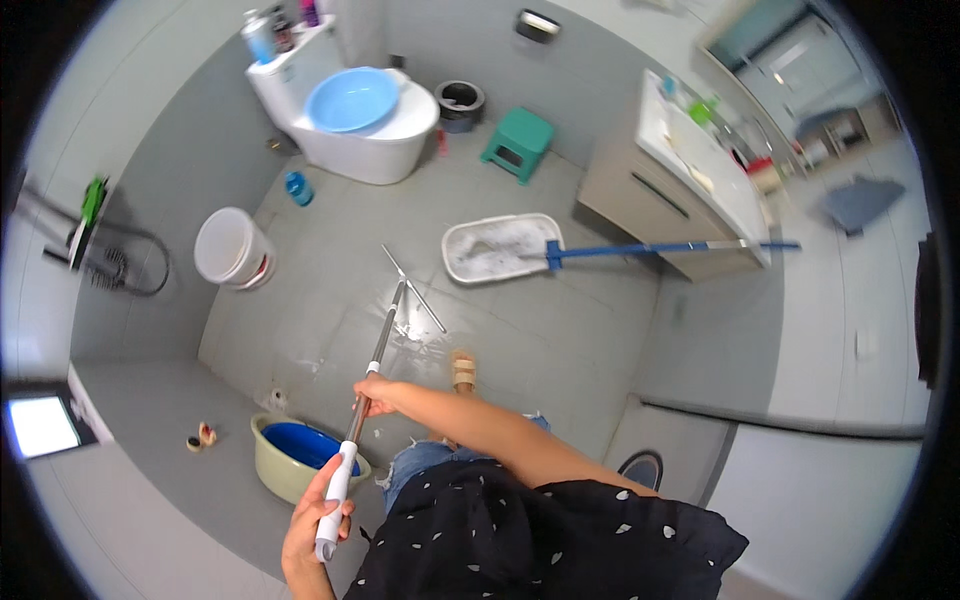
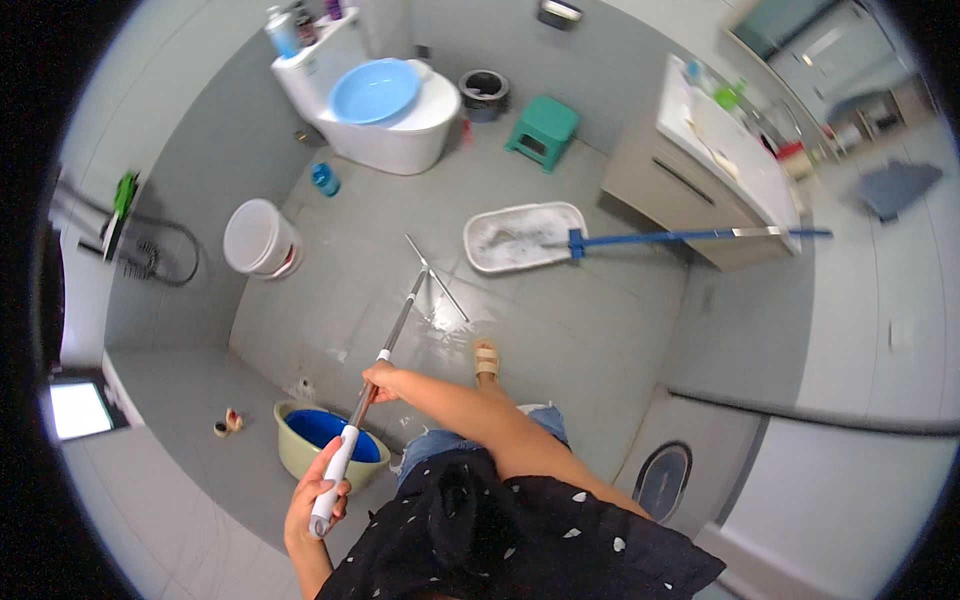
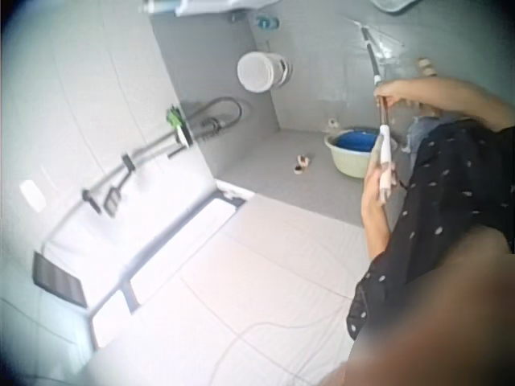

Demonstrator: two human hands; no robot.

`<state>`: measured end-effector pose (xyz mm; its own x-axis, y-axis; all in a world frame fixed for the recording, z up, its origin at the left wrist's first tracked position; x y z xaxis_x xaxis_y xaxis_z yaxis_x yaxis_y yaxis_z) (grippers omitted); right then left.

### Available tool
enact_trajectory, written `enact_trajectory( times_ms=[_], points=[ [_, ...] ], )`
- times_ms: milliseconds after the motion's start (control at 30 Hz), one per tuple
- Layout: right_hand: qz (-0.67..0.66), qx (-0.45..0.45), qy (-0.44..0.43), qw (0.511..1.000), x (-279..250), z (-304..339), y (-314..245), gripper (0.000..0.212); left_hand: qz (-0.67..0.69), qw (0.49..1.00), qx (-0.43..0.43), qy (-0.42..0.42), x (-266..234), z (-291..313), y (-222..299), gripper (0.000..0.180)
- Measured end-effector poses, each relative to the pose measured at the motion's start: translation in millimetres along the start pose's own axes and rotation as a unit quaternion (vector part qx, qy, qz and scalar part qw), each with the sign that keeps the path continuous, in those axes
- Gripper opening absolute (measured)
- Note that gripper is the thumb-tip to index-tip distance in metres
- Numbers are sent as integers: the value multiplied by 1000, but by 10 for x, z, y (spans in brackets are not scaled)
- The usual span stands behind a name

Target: The person retrieves a mop head from a cabinet and attaches it to a mop handle. They align the mop head with the handle's frame and press it into place, securing the fabric pad onto the mop base.

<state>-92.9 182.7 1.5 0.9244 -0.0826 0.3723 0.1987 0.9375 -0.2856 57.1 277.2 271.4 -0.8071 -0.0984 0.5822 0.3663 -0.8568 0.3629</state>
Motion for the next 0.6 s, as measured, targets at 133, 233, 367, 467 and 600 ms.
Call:
enact_trajectory(
  times_ms=[133,233,367,467,600],
  points=[
    [-47,-32,-34,998,-436,518,-108,10,-55,992,-15,-115,300,-142,278,19],
    [-119,-59,0,991,-742,705,-85,12,9,985,-33,-167,766,-369,330,28],
    [-230,-93,53,967,-1202,1025,71,6,50,987,-45,-145,1289,-614,111,34],
    [-279,-116,66,951,-1559,1445,283,8,-16,980,-66,-187,1596,-684,-148,35],
    [-328,-136,78,932,-2320,2012,659,11,-86,964,-105,-228,2293,-829,-720,37]
  ],
)
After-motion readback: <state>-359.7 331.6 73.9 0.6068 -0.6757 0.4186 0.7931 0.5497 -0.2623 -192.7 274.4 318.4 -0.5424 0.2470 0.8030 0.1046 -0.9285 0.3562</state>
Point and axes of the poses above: each hand's wrist, its own z-axis away from the middle knuckle, its own x-axis out of the palm, y = z × x, the point moved 2 cm from there along -z, towards the middle knuckle, and after that the axes turned 5 degrees about z, right-handed, at the moved point
